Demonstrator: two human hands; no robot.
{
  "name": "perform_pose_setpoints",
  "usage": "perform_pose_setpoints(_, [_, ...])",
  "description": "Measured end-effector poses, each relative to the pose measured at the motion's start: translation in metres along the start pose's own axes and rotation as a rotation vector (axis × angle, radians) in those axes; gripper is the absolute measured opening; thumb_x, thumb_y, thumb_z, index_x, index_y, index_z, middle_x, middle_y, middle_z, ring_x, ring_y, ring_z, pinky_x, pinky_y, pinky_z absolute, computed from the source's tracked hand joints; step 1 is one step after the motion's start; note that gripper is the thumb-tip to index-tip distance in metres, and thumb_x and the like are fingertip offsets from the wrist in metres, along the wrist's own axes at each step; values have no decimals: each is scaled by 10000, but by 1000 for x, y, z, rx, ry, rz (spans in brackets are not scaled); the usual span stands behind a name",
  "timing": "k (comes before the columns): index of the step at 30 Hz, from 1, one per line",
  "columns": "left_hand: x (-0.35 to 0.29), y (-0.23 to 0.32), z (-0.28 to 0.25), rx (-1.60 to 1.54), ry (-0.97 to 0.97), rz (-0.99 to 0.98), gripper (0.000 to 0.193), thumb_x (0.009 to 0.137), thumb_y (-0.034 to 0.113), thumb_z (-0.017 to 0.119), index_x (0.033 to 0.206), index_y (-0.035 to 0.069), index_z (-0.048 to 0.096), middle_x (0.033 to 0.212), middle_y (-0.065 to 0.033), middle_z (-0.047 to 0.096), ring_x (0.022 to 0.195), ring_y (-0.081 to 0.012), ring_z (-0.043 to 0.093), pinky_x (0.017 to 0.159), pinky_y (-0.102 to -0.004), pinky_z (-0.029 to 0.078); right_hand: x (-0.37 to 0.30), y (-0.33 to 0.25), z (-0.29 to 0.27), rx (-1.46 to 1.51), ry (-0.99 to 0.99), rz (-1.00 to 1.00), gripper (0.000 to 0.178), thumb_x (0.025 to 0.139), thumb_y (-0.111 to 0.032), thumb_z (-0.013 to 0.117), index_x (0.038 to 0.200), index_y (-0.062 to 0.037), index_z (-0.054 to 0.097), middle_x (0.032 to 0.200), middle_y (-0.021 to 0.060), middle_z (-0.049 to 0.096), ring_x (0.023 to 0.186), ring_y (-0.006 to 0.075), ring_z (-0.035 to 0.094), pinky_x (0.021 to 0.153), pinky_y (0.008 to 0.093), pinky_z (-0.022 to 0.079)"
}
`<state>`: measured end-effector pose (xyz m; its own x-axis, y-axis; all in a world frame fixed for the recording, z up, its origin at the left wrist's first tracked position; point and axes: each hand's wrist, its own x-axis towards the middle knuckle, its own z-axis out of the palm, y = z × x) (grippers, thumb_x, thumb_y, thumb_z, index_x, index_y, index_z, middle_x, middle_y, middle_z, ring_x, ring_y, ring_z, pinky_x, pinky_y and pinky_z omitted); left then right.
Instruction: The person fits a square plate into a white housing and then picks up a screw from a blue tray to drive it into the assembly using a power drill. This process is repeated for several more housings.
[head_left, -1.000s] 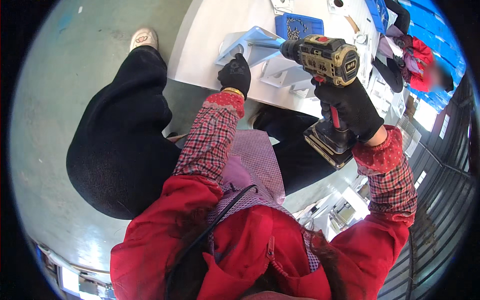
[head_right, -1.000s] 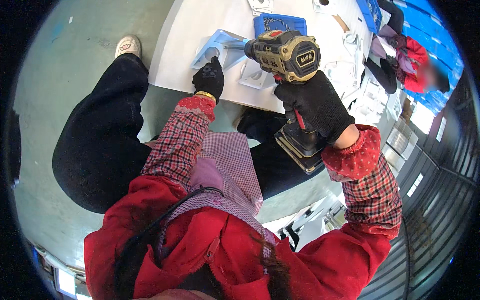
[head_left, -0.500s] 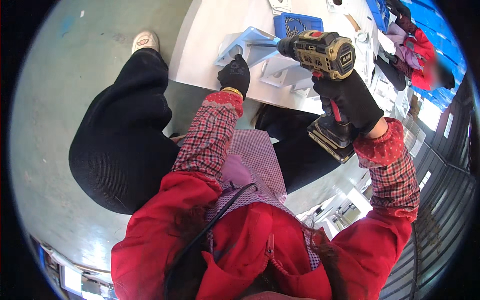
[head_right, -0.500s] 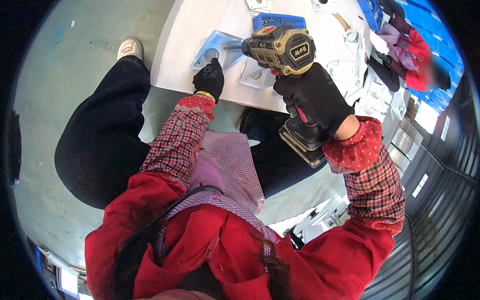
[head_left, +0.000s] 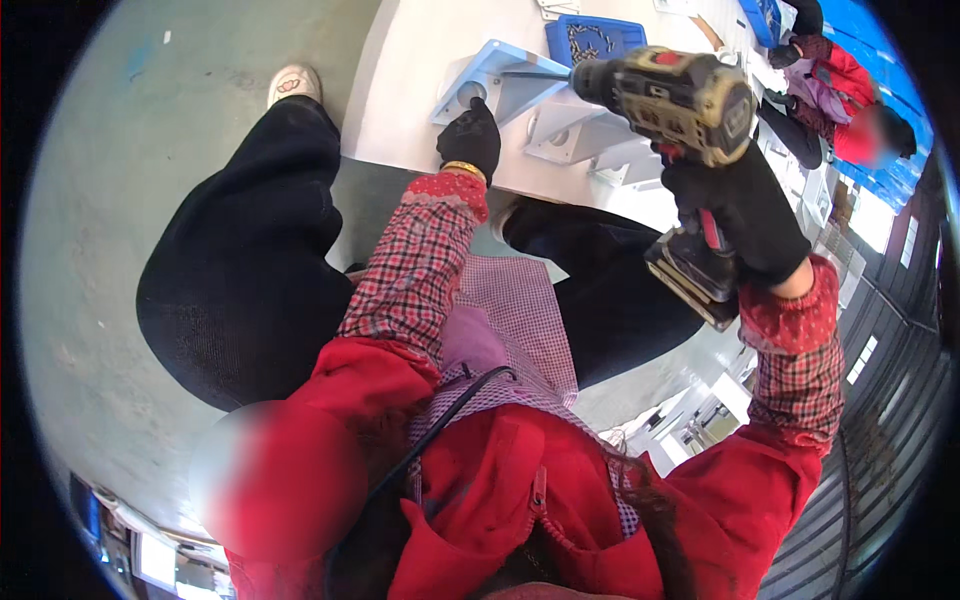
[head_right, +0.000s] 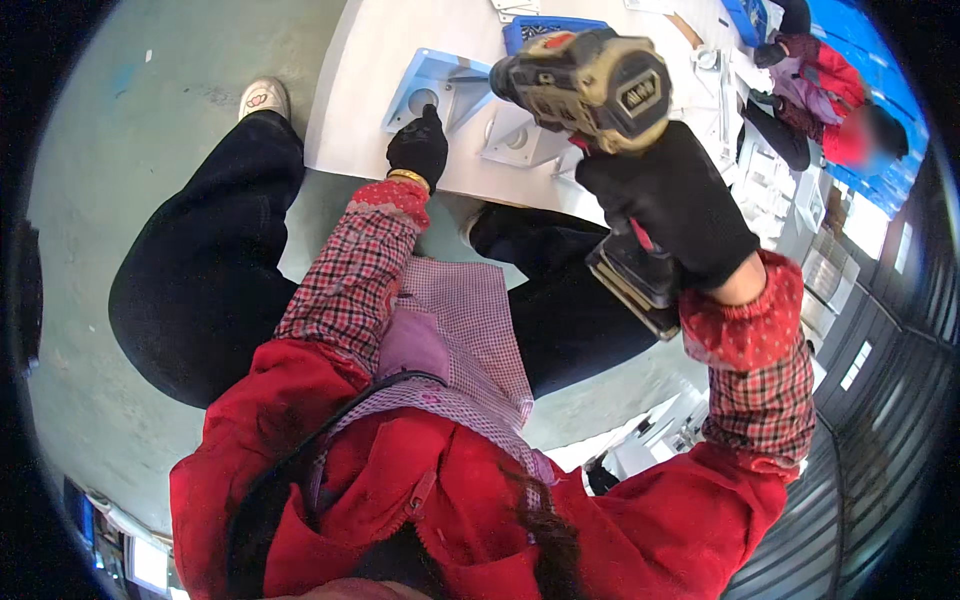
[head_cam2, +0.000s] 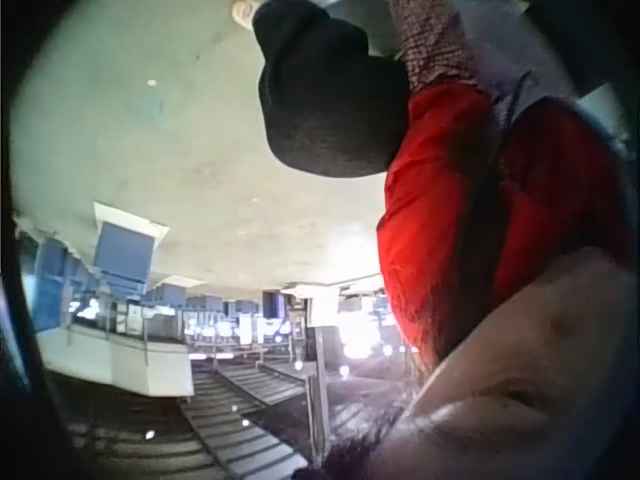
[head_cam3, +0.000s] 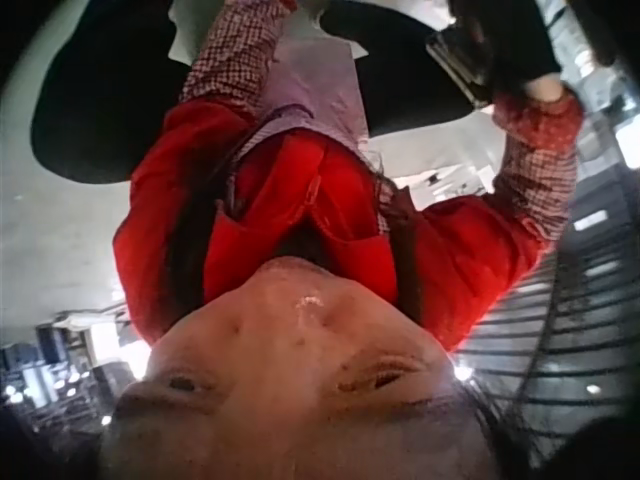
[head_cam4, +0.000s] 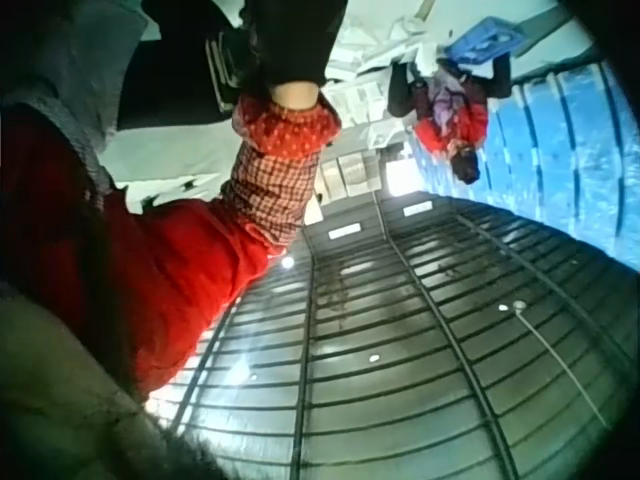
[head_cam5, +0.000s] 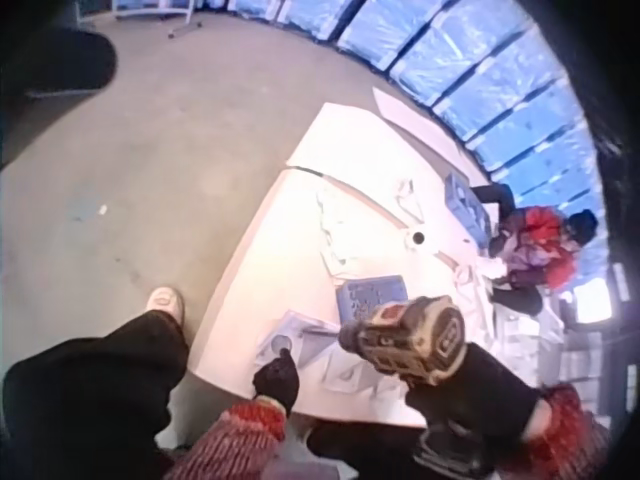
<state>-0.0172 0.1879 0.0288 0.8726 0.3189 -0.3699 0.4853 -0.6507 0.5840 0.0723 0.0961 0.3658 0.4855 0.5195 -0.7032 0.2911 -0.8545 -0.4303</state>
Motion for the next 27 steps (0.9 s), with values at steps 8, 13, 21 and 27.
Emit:
perform_pose_setpoints(8, [-14,5,-29,-1564,-40,-381,280,845,128,441,1042,-44,543,910,-158,587,746,-268,599,663,-404,501,-63,-2,33,741,247,269,458,695,-89,591,1126,24,485,985,87,563,677,123,551,595,234,456])
perform_pose_setpoints(13, [-29,-6,-44,-2209,-149,-358,281,888,40,355,1131,-61,456,995,-175,553,881,-276,570,837,-400,481,-86,12,61,862,328,246,401,726,-50,635,1101,-8,499,881,42,569,725,114,555,620,247,463])
perform_pose_setpoints(21, [-28,-11,-43,-2114,-209,-363,253,908,177,494,1084,-4,506,893,-96,575,725,-156,557,617,-247,484,-98,31,82,843,327,245,364,718,-69,636,1059,6,530,867,55,587,696,118,571,584,254,474])
perform_pose_setpoints(27, [-24,-29,-30,-2343,-497,-276,233,888,297,538,901,65,515,733,3,503,565,-60,435,435,-167,354,-98,31,87,861,356,192,405,712,-42,633,1096,5,510,883,54,579,693,117,563,596,249,476])
